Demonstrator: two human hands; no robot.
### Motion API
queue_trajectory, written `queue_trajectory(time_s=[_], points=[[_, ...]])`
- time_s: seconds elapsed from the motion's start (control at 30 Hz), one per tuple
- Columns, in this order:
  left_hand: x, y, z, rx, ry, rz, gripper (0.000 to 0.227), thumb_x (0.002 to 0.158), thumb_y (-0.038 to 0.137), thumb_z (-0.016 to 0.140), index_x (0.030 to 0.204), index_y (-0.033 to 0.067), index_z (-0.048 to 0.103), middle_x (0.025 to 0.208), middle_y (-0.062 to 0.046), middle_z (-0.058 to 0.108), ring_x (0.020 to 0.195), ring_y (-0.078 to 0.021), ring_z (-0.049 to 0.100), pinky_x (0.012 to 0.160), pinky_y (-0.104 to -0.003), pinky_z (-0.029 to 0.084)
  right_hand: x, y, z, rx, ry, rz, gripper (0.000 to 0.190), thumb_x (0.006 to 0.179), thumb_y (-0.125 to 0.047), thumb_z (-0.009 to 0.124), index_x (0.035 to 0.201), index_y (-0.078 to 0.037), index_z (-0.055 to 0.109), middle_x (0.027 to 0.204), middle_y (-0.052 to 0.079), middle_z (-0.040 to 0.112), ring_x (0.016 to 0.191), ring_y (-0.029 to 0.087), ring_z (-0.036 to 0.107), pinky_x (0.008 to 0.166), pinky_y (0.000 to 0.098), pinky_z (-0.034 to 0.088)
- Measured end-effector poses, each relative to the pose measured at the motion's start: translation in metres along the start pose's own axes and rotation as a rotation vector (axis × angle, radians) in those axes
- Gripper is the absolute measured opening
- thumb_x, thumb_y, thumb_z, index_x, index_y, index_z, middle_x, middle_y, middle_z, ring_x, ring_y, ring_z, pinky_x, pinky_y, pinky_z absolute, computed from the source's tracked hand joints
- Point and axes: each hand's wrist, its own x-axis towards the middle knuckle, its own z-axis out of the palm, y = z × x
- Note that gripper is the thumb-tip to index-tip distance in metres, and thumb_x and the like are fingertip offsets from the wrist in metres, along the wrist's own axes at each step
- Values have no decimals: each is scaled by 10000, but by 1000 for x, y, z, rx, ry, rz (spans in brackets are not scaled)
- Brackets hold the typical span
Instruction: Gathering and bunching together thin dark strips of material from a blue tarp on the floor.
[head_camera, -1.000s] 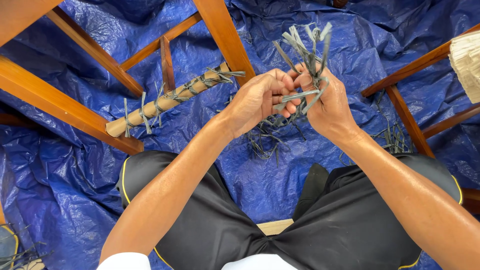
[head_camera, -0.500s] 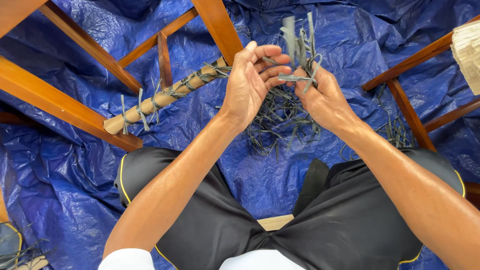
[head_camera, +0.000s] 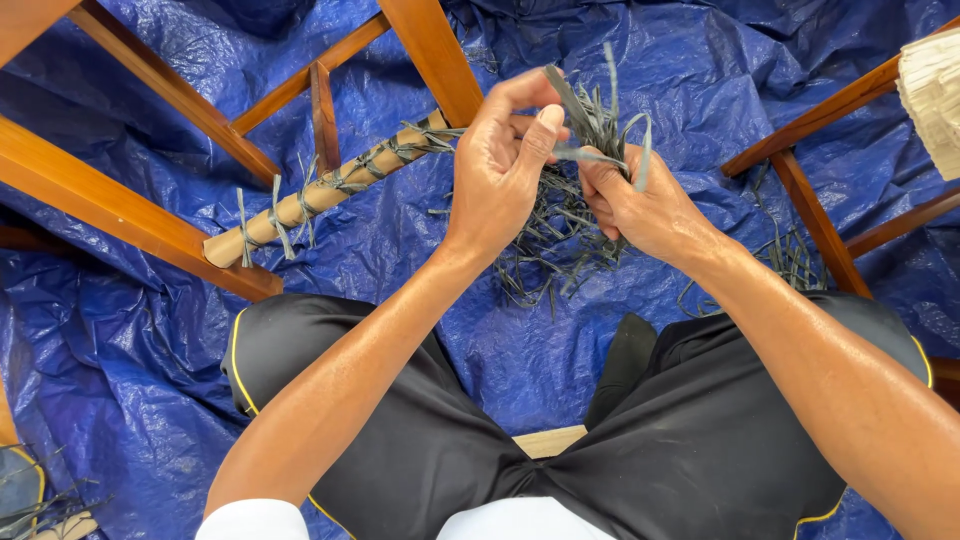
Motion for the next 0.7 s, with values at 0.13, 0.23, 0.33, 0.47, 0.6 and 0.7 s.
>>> queue_trajectory(time_s=[0.13, 0.23, 0.33, 0.47, 0.6, 0.7], points=[[-7, 19, 0, 281, 61, 119, 357, 1083, 200, 675, 1395, 66, 563, 1254, -55, 586, 975, -78, 662, 797, -232, 588, -2, -19, 6, -123, 33, 17, 429, 1107, -341, 479, 802, -43, 526, 580, -13, 471, 502, 93, 487, 462, 272, 409], [-8, 22, 1, 482, 14, 219, 403, 1036, 208, 752, 1377, 80, 579, 1202, -61, 574, 923, -80, 647, 779, -228, 567, -2, -21, 5, -114, 52, 42, 378, 1104, -334, 442, 844, -91, 569, 605, -35, 498, 524, 74, 490, 481, 253, 448], [-11, 9, 3, 473, -66, 169, 386, 1013, 204, 778, 1342, 90, 612, 1095, -45, 638, 902, -80, 667, 766, -234, 572, -3, -14, 3, -134, 12, -46, 258, 1080, -268, 454, 901, -100, 532, 658, -52, 497, 554, 66, 507, 483, 259, 451], [-20, -18, 9, 314, -44, -10, 269, 1018, 166, 700, 1237, 70, 576, 1019, -38, 666, 894, -114, 698, 764, -276, 575, -4, -16, 0, -136, 144, -25, 227, 1086, -239, 502, 923, -102, 580, 652, -51, 451, 565, 53, 414, 482, 265, 349], [-58, -91, -15, 830, -444, 72, 117, 906, 78, 690, 991, 52, 614, 990, -139, 603, 952, -326, 632, 785, -420, 528, -2, -13, -8, -296, 343, -159, 223, 1121, -200, 536, 947, -68, 579, 708, -42, 470, 627, 43, 420, 528, 269, 348], [-111, -181, -34, 1282, -781, 38, 59, 864, 118, 661, 864, 99, 717, 1051, -108, 612, 1056, -310, 584, 841, -439, 503, -2, -12, -12, -370, 392, -190, 253, 1126, -193, 550, 923, -46, 586, 706, -17, 489, 633, 58, 429, 543, 294, 352]])
